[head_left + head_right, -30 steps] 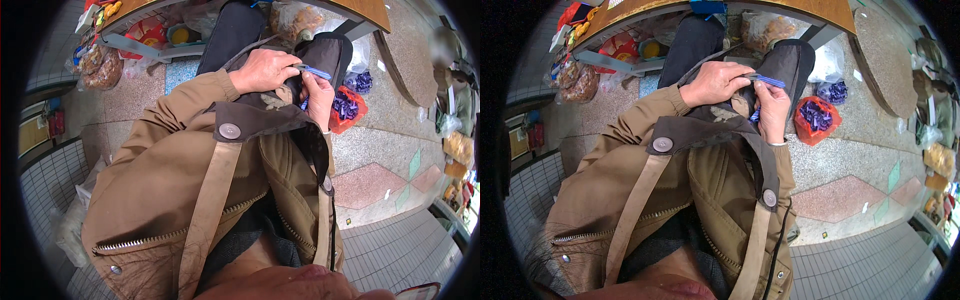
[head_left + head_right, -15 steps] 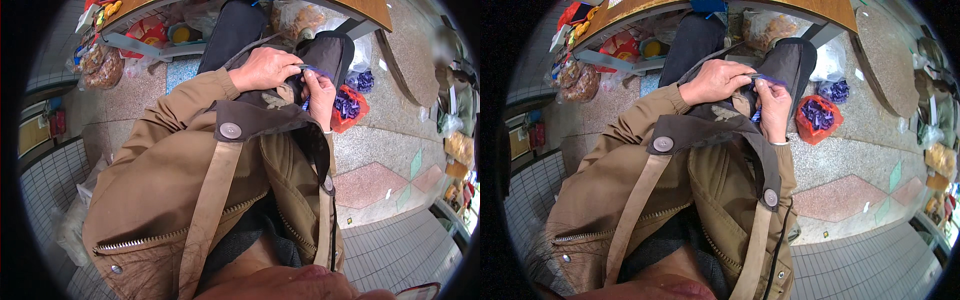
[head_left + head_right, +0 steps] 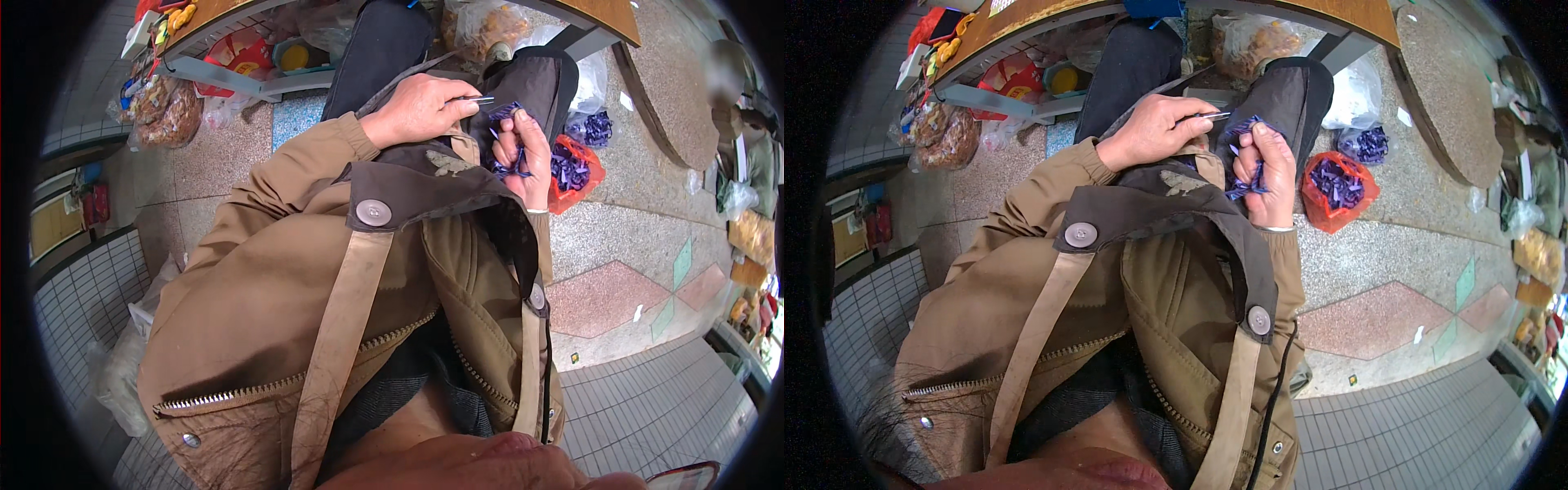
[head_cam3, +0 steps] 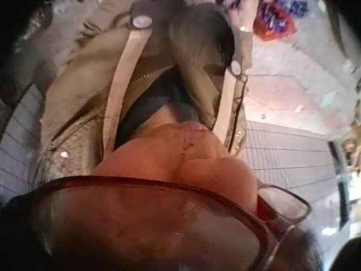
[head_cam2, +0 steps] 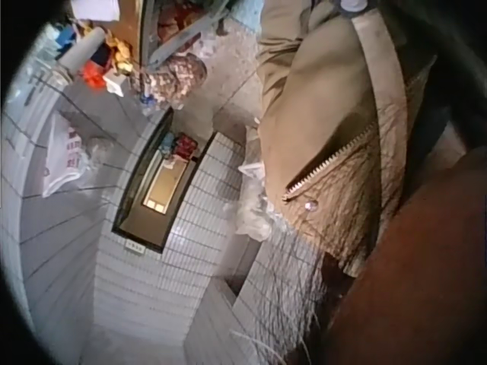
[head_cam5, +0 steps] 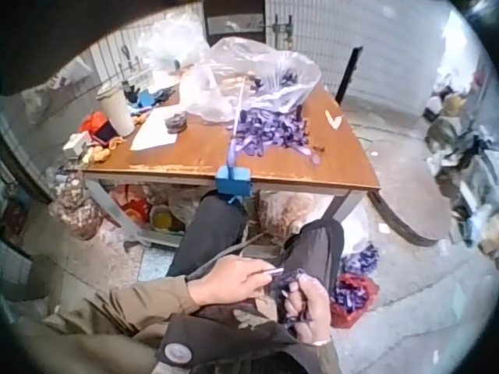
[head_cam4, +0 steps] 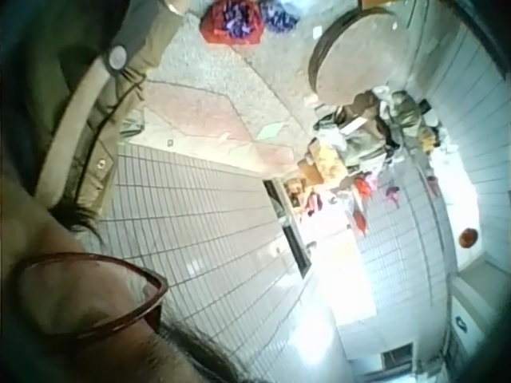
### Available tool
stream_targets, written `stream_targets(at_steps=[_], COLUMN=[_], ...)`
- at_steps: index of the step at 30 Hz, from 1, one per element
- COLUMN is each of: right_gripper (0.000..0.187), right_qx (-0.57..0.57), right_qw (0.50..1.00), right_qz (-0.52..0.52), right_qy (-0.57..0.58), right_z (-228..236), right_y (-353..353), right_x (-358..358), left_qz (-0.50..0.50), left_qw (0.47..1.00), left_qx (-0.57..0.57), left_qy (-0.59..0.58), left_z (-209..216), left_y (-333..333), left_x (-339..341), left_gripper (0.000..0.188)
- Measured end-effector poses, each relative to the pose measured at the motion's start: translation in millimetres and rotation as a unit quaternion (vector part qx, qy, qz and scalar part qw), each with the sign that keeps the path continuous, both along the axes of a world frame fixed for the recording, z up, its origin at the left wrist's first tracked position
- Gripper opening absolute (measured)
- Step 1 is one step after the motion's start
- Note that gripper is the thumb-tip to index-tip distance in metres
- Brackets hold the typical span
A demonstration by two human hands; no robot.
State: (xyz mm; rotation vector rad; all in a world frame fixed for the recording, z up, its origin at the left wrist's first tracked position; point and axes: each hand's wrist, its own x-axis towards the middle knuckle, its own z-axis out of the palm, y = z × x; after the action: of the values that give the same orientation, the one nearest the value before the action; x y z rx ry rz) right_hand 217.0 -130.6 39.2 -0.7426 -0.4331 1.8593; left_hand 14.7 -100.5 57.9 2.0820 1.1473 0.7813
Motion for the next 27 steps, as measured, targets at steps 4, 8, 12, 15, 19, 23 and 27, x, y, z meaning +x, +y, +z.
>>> stream_targets(at_steps=[4,8,12,15,19,23,27], right_gripper=[0.016,0.015,0.015,0.014,0.014,0.014,0.014], right_qx=[-0.015,-0.008,-0.005,-0.012,-0.012,-0.011,-0.014], right_qw=[0.995,0.987,0.987,0.986,0.98,0.987,0.99], right_qz=[-0.018,0.006,0.019,0.006,0.002,0.008,0.004], right_qy=[0.101,0.163,0.162,0.166,0.197,0.163,0.141], right_z=[-4.9,-14.0,-13.4,-13.0,-17.6,-16.7,-13.7], right_y=[0.3,1.7,2.0,1.3,2.4,2.5,1.3], right_x=[1.1,4.1,2.6,0.9,3.0,0.8,-1.2], left_qz=[-0.009,-0.012,-0.011,0.001,-0.002,0.001,0.002], left_qw=[1.0,1.0,1.0,1.0,1.0,1.0,1.0], left_qx=[0.005,-0.008,-0.009,-0.004,-0.011,0.001,-0.007], left_qy=[0.018,0.012,0.005,0.002,0.017,0.007,0.006], left_z=[1.0,1.3,1.7,-0.7,2.1,-2.3,-2.5], left_y=[-2.2,-4.5,-5.9,-6.6,-7.7,-7.7,-7.3], left_x=[-1.3,1.2,3.8,3.1,4.6,4.6,4.3], left_gripper=[0.027,0.027,0.027,0.027,0.027,0.026,0.025])
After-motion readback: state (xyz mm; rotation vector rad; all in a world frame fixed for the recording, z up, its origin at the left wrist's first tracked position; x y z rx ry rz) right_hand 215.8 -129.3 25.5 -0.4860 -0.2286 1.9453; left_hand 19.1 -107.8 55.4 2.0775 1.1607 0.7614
